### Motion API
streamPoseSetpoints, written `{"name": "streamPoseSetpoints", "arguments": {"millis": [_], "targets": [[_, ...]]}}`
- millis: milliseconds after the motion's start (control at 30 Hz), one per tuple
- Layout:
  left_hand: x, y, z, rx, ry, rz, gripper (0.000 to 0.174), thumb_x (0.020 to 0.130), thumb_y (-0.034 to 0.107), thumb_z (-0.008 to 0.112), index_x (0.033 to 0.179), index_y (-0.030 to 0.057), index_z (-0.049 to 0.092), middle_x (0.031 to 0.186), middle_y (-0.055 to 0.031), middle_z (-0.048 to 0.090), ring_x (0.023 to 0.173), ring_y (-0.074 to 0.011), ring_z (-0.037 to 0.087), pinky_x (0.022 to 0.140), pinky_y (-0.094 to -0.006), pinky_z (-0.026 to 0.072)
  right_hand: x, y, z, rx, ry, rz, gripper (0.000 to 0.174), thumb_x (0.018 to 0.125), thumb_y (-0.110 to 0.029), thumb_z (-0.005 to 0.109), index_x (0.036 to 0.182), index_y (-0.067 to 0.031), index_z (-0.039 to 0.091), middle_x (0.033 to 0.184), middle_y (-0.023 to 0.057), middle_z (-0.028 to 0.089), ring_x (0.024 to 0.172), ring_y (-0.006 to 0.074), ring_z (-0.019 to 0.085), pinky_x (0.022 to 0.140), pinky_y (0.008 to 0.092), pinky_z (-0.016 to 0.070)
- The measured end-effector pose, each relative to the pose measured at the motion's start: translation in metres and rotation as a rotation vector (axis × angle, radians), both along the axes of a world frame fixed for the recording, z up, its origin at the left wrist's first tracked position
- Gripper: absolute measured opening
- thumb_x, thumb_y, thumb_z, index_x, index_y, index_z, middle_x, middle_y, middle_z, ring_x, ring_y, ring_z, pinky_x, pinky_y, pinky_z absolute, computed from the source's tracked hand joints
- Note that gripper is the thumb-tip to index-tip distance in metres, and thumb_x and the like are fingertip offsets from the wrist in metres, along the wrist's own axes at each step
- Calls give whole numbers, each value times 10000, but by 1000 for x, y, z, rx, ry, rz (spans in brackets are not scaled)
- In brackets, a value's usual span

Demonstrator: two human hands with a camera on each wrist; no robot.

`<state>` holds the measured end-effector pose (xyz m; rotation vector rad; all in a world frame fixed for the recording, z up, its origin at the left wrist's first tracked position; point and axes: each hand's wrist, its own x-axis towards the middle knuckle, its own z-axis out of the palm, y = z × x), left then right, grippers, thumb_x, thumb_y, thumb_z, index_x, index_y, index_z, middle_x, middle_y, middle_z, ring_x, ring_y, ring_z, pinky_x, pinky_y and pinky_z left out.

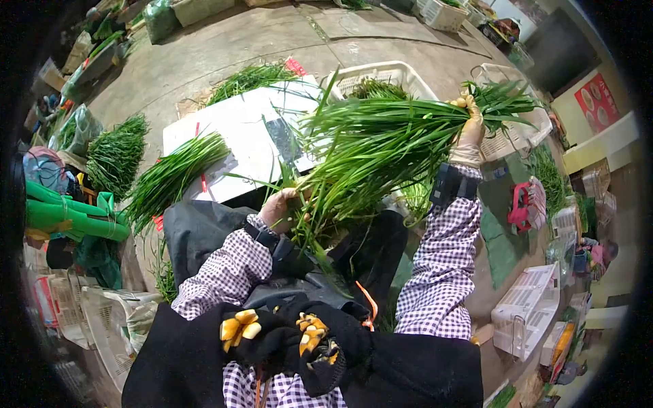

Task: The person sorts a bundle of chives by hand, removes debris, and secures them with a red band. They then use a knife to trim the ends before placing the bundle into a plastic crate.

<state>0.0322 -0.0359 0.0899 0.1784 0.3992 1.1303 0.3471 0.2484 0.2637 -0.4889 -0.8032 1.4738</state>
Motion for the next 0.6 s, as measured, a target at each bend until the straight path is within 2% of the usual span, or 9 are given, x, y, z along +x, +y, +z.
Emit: {"name": "streamPoseSetpoints", "arguments": {"millis": [67, 167, 200, 267, 333, 367, 467, 500, 600], "targets": [[-1, 6, -20, 28, -64, -58, 357, 884, 258, 609, 1172, 48, 627, 1090, -61, 669, 954, -235, 635, 829, -442, 538, -9, -6, 3, -10, 8, -23, 187, 919, -205, 628, 832, -41, 600, 723, 44, 590, 698, 218, 587, 737, 386, 529], [13, 6, -7, 171, 93, 109, 454, 851, 359, 650, 1205, 75, 626, 1201, -130, 622, 1116, -304, 570, 876, -579, 484, -28, -21, 6, -10, 10, -79, 164, 916, -168, 626, 833, -28, 600, 701, 34, 568, 660, 189, 560, 729, 363, 517], [13, 13, -11, 207, 174, 66, 603, 837, 496, 656, 1279, 93, 579, 1294, -139, 568, 1176, -303, 524, 907, -557, 464, -35, -28, 10, 6, -5, -106, 164, 913, -161, 631, 843, -16, 602, 697, 40, 561, 663, 191, 566, 715, 359, 522], [24, 9, -6, 105, 134, 171, 836, 789, 676, 625, 1364, 83, 492, 1357, -135, 522, 1209, -302, 500, 921, -529, 450, -36, -27, 9, 60, -46, -135, 162, 911, -164, 635, 856, -14, 607, 702, 43, 567, 669, 191, 571, 721, 352, 525], [23, 8, 0, 47, 99, 153, 996, 734, 785, 578, 1415, 76, 420, 1388, -133, 494, 1217, -301, 496, 941, -508, 435, -34, -26, 9, 28, -41, -172, 162, 910, -167, 637, 858, -17, 609, 707, 42, 572, 674, 188, 573, 731, 350, 526], [23, 5, 2, 29, 77, 179, 971, 706, 776, 616, 1382, 93, 473, 1330, -113, 551, 1135, -265, 550, 934, -465, 462, -30, -24, 8, -8, -34, -210, 162, 910, -171, 639, 860, -20, 611, 711, 41, 577, 679, 186, 575, 742, 348, 527], [16, 4, 2, 175, 45, 54, 947, 740, 760, 599, 1384, 77, 468, 1318, -115, 565, 1137, -242, 550, 946, -422, 460, -24, -24, 4, -19, 3, -179, 157, 908, -173, 642, 866, -24, 614, 716, 37, 581, 688, 179, 574, 760, 344, 525], [19, 6, 0, 146, 121, 137, 894, 784, 721, 591, 1374, 59, 478, 1302, -110, 580, 1133, -221, 556, 947, -378, 463, -23, -25, 2, -13, 16, -124, 157, 908, -175, 643, 864, -27, 616, 719, 32, 580, 689, 173, 570, 769, 344, 524], [21, 13, 10, 45, 174, -41, 674, 843, 475, 684, 1342, 55, 515, 1288, -93, 591, 1127, -204, 570, 961, -379, 461, -30, -26, -1, 1, 86, -49, 161, 907, -178, 645, 868, -25, 614, 721, 23, 574, 682, 164, 565, 778, 348, 521]]}}
